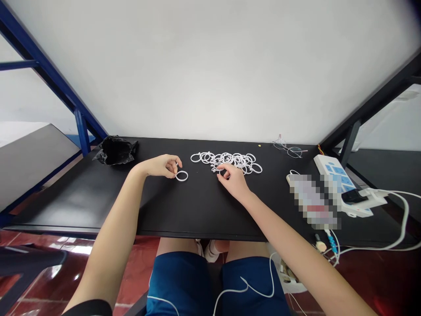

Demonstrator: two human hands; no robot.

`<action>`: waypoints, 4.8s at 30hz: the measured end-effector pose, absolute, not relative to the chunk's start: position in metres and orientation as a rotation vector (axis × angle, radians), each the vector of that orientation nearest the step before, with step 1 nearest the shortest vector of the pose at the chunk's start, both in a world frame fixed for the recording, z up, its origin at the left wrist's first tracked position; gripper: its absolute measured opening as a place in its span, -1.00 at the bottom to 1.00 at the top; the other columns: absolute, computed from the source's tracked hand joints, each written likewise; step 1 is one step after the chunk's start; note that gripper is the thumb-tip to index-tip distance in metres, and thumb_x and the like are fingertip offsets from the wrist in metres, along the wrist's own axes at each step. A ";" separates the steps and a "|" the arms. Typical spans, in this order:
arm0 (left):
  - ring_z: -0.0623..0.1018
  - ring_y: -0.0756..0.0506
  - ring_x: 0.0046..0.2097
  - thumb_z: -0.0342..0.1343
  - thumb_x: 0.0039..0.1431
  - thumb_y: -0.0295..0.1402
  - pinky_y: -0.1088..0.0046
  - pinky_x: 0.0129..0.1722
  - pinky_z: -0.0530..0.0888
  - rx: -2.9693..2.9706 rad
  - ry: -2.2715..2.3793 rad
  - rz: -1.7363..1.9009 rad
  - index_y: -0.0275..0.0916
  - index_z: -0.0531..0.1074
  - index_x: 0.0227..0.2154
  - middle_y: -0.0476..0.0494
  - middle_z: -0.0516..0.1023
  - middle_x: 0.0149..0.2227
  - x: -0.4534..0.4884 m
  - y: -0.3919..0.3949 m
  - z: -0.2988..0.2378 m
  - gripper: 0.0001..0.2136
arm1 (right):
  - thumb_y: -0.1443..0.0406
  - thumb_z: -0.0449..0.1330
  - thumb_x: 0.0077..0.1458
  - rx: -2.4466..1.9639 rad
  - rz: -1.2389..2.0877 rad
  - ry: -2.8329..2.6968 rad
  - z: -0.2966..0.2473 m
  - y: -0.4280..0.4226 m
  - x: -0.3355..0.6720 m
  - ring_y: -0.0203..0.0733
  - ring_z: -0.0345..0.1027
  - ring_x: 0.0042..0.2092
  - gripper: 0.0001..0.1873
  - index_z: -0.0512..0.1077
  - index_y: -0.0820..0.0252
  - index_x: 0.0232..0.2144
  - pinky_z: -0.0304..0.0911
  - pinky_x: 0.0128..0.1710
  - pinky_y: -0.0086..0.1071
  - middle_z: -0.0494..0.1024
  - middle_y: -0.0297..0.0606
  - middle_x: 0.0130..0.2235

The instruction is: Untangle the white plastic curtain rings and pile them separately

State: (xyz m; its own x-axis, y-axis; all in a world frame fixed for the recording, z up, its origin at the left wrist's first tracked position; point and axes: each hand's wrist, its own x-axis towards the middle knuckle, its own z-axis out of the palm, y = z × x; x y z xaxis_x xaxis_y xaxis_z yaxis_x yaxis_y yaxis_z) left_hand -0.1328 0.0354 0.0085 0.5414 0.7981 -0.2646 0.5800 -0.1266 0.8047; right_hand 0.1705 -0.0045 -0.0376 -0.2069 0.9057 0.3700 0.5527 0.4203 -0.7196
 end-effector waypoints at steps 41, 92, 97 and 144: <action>0.49 -0.16 -0.03 -0.08 0.33 -0.23 0.24 0.01 0.44 2.398 0.933 0.987 -0.23 0.22 0.13 -0.27 0.44 0.03 -0.023 -0.001 -0.025 -0.63 | 0.20 0.27 0.04 -0.875 0.871 -1.693 -0.035 -0.017 0.157 -0.15 0.52 -0.34 -0.85 0.54 0.15 -0.38 0.46 -0.32 -0.30 0.59 -0.26 -0.37; 0.40 -0.21 0.14 -0.22 0.38 -0.35 0.15 0.13 0.37 2.608 0.935 0.802 -0.33 0.28 0.10 -0.39 0.37 0.12 -0.021 -0.003 -0.022 -0.66 | 0.27 0.16 0.12 -0.883 0.628 -1.834 -0.027 -0.018 0.160 -0.22 0.43 -0.31 -0.87 0.53 0.11 -0.31 0.36 -0.47 -0.40 0.51 -0.23 -0.27; 0.38 -0.23 0.19 -0.16 0.35 -0.36 0.11 0.14 0.38 2.596 0.972 0.841 -0.31 0.05 0.27 -0.43 0.33 0.17 -0.022 -0.001 -0.032 -0.54 | 0.28 0.18 0.12 -0.915 0.639 -1.826 -0.031 -0.015 0.161 -0.21 0.44 -0.29 -0.87 0.54 0.10 -0.30 0.34 -0.49 -0.41 0.52 -0.23 -0.27; 0.60 -0.16 -0.15 0.37 -0.11 -0.28 0.13 0.01 0.51 1.583 0.838 0.887 -0.38 0.50 -0.17 -0.20 0.58 -0.22 -0.026 0.006 -0.029 -0.57 | 0.11 0.32 -0.01 -0.916 0.925 -1.627 -0.033 -0.010 0.166 -0.13 0.51 -0.32 -0.79 0.54 0.13 -0.45 0.47 -0.26 -0.23 0.60 -0.24 -0.35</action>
State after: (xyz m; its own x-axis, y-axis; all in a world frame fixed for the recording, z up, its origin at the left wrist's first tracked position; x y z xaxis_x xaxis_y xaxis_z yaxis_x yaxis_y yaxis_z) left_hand -0.0261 0.0060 -0.0291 0.4729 0.8735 0.1158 0.0662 -0.1663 0.9839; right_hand 0.1664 -0.0099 -0.0330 -0.2028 0.8984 0.3896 0.1252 0.4184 -0.8996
